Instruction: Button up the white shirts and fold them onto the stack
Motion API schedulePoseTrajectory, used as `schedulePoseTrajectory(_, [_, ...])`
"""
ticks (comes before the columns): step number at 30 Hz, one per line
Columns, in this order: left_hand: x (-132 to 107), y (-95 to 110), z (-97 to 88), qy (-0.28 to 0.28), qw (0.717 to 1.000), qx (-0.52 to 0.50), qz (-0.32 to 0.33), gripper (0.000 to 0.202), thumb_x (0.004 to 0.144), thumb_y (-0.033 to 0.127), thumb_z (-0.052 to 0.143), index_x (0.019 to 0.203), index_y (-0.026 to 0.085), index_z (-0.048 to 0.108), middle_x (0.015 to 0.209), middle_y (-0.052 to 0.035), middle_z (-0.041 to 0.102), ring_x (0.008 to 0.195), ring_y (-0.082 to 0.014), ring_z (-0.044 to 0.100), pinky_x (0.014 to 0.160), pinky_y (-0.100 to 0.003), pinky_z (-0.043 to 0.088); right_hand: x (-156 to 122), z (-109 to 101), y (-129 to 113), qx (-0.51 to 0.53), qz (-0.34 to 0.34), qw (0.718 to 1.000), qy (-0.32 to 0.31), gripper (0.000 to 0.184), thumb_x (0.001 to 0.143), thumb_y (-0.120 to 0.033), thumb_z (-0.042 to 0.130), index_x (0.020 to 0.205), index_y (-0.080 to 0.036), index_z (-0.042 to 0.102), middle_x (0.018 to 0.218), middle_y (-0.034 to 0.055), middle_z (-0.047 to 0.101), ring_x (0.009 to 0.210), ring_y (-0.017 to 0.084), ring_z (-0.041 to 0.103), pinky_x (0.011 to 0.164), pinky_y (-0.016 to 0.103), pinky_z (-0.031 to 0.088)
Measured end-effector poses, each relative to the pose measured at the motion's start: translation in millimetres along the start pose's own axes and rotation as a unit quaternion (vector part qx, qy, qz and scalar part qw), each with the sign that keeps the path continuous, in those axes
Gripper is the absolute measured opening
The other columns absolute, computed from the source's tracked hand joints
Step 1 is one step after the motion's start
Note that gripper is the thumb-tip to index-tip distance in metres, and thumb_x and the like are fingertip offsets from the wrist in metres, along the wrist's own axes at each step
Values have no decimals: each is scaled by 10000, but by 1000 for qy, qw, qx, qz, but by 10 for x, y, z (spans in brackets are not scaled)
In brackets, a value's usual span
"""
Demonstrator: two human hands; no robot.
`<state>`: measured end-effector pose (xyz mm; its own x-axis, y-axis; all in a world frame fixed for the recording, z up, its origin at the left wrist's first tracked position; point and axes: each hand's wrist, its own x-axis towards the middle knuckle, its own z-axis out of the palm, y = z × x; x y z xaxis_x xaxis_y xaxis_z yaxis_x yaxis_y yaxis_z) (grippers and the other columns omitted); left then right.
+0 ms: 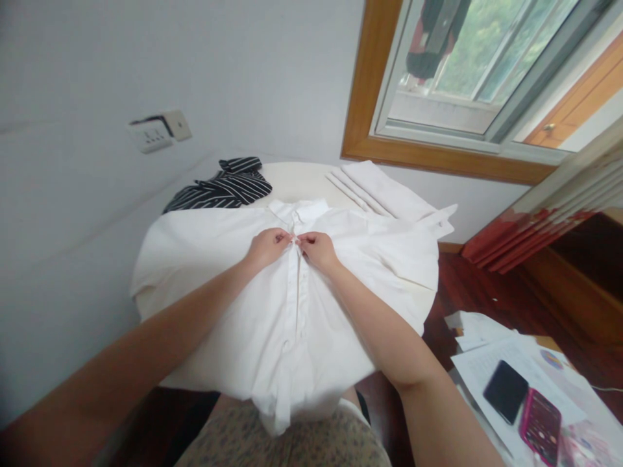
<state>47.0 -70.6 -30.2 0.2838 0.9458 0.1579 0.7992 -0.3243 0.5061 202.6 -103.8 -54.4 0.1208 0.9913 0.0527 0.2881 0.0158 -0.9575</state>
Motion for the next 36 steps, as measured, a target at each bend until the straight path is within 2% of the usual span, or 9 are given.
schedulePoseTrajectory(6, [-5,13,-15,-14,1000,-2,-13,312,920,416,501,896,220,742,961,-45,760,900,-202,664,752,-278,428,-14,-87,-83,53,11,997,-58,165,808,-236,616,850,-155,754,735,9,697,620,102,596,658,225,507])
schedulePoseTrajectory(10, [-1,-2,-12,-17,1000,4,-8,310,924,400,485,899,224,739,959,-46,761,915,-202,666,750,-278,426,16,-126,-90,107,29,990,-92,119,772,-224,671,835,-145,735,742,21,707,650,113,633,683,245,548])
schedulePoseTrajectory(14, [9,-23,-1,-23,1000,8,-4,311,928,391,472,902,227,735,962,-45,760,913,-201,663,736,-276,421,60,-112,-63,90,8,993,-82,142,727,-265,731,805,-147,737,669,20,686,613,131,628,621,259,561])
schedulePoseTrajectory(19, [19,-45,13,-28,1000,7,-1,328,935,404,458,904,227,732,949,-47,756,914,-201,656,724,-268,418,80,-115,-57,45,-42,996,-61,172,717,-289,718,817,-153,748,641,15,659,594,143,613,503,229,515])
schedulePoseTrajectory(30, [-25,5,-24,-20,1000,13,3,315,936,372,461,907,227,739,914,-47,749,887,-203,650,719,-270,416,88,-135,-50,37,-32,996,-73,200,704,-339,740,789,-160,764,662,26,687,614,142,610,524,227,527])
schedulePoseTrajectory(36, [-19,-17,-5,-21,999,41,23,362,951,378,418,851,219,728,904,-60,739,903,-216,649,731,-287,413,92,-117,-6,13,-55,996,-74,219,745,-354,718,832,-159,769,689,33,694,598,143,608,528,240,534])
